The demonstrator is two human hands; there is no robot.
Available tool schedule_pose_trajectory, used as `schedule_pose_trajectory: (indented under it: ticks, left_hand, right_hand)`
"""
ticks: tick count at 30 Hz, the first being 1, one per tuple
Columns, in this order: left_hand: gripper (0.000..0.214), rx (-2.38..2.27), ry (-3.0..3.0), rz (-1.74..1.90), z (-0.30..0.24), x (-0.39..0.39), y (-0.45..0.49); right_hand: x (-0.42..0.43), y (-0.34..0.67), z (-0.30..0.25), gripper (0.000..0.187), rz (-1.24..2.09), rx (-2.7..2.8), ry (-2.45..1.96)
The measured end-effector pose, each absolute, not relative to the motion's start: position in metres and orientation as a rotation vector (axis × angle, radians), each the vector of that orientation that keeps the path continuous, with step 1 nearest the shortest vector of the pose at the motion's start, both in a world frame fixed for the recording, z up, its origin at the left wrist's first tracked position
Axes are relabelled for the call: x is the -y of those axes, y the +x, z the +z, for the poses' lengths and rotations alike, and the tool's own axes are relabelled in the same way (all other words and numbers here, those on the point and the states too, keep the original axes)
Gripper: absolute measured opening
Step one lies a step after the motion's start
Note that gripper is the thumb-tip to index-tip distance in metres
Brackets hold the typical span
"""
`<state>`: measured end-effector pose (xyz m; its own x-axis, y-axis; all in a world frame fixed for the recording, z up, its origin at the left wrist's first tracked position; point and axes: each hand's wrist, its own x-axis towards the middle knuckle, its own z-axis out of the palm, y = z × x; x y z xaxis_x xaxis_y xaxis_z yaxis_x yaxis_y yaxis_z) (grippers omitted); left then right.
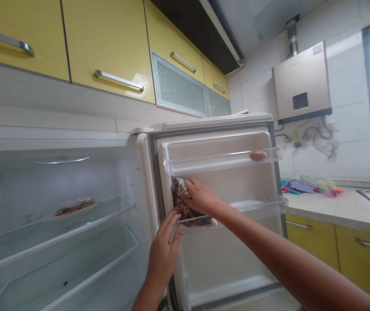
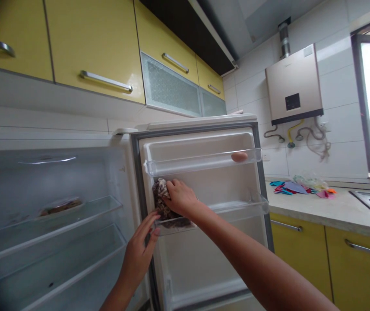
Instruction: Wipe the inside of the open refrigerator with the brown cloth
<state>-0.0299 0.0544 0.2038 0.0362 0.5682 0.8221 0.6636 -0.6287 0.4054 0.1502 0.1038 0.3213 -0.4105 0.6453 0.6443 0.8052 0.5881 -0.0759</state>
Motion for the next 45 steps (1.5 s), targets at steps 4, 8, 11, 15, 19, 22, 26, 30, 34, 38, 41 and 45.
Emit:
schedule_pose_trajectory:
  ticks: [4, 8, 11, 15, 19, 22, 26, 30, 34, 38, 41, 45]
  left_hand:
    - [0.043, 1.325, -2.15, -1.635, 0.198, -0.058, -0.032]
    - [0.046, 1.346, -2.142, -1.557, 0.199, -0.058, -0.037]
    - [0.044, 1.333, -2.185, -1.498, 0.204, -0.054, -0.04]
    - [0.039, 1.309, -2.219, -1.47, 0.209, -0.05, -0.043]
    - [0.039, 1.299, -2.232, -1.502, 0.207, -0.048, -0.046]
    - [0.039, 1.284, -2.243, -1.56, 0.205, -0.048, -0.045]
    - [0.04, 1.263, -2.245, -1.648, 0.204, -0.048, -0.043]
    - [0.041, 1.276, -2.251, -1.696, 0.203, -0.048, -0.041]
    - [0.044, 1.336, -2.262, -1.736, 0.2, -0.049, -0.039]
    - [0.047, 1.38, -2.257, -1.766, 0.196, -0.05, -0.034]
    - [0.05, 1.404, -2.225, -1.782, 0.193, -0.051, -0.033]
    - [0.049, 1.408, -2.207, -1.72, 0.195, -0.052, -0.035]
  right_hand:
    - [-0.108, 0.167, 0.323, 0.032, -0.097, 2.44, -0.901]
    - [-0.105, 0.19, 0.339, 0.033, 0.343, 2.671, -0.856]
    - [-0.103, 0.209, 0.352, 0.035, 0.608, 2.702, -0.99]
    - [-0.101, 0.248, 0.364, 0.04, 0.793, 2.584, -1.304]
    - [-0.097, 0.298, 0.372, 0.038, 0.632, 2.461, -1.657]
    - [-0.088, 0.327, 0.373, 0.04, 0.586, 2.428, -1.762]
    - [-0.08, 0.329, 0.367, 0.044, 0.528, 2.486, -1.637]
    - [-0.083, 0.291, 0.358, 0.054, 0.187, 2.637, -1.384]
    - [-0.091, 0.233, 0.351, 0.043, -0.046, 2.751, -1.223]
    - [-0.093, 0.178, 0.344, 0.038, -0.106, 2.87, -0.941]
    - [-0.095, 0.154, 0.34, 0.041, -0.189, 2.855, -0.839]
    - [-0.1, 0.151, 0.34, 0.045, -0.087, 2.897, -0.757]
